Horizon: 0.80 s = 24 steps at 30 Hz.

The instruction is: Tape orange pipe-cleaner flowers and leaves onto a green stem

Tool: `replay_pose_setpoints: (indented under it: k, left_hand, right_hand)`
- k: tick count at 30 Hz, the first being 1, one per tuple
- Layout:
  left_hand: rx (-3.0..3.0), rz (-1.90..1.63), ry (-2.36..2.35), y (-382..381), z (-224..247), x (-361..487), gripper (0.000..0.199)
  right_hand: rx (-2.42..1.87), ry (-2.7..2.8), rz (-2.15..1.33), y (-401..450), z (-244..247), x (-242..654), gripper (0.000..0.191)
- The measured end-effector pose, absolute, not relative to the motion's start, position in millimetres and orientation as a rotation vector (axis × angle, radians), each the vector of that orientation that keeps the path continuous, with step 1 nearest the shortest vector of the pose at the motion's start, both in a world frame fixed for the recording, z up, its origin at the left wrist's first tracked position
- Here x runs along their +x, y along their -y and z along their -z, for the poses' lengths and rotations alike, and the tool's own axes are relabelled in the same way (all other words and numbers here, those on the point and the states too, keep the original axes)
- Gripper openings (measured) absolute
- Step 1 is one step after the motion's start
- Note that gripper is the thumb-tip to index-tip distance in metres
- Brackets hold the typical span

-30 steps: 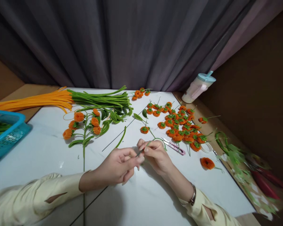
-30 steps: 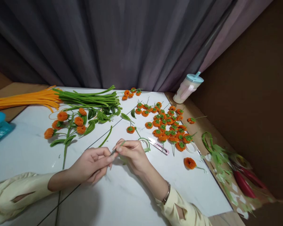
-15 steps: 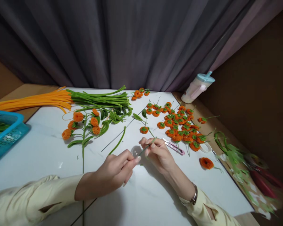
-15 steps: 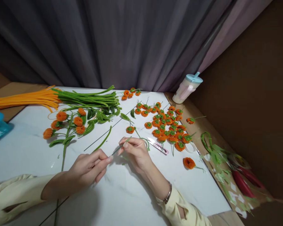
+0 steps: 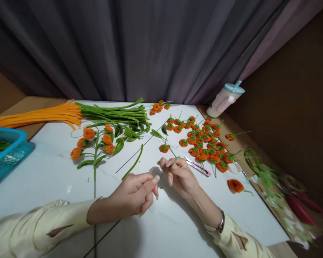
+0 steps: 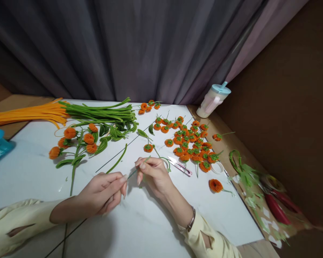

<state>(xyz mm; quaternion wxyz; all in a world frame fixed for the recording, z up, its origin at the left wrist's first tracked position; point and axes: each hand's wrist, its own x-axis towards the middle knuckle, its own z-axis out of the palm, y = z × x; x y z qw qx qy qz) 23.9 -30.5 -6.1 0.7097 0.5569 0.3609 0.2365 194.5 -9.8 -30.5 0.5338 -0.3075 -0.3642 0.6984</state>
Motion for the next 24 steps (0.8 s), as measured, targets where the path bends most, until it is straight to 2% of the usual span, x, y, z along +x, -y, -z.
replay_pose_setpoints:
  k: [3, 10, 24]
  left_hand:
    - [1.195, -0.513, -0.810, 30.1, 6.4, 24.9, 0.044]
    - [1.202, -0.473, -0.973, 26.7, 6.4, 26.5, 0.033]
    - [1.349, -0.517, -0.847, 31.9, 8.8, 25.7, 0.047]
  right_hand:
    - [-0.734, 0.870, -1.636, 9.1, 30.2, 194.6, 0.021]
    - [-0.758, 0.899, -1.576, 7.9, 29.3, 194.0, 0.022]
    - [-0.781, 0.869, -1.663, 10.8, 32.0, 189.1, 0.026]
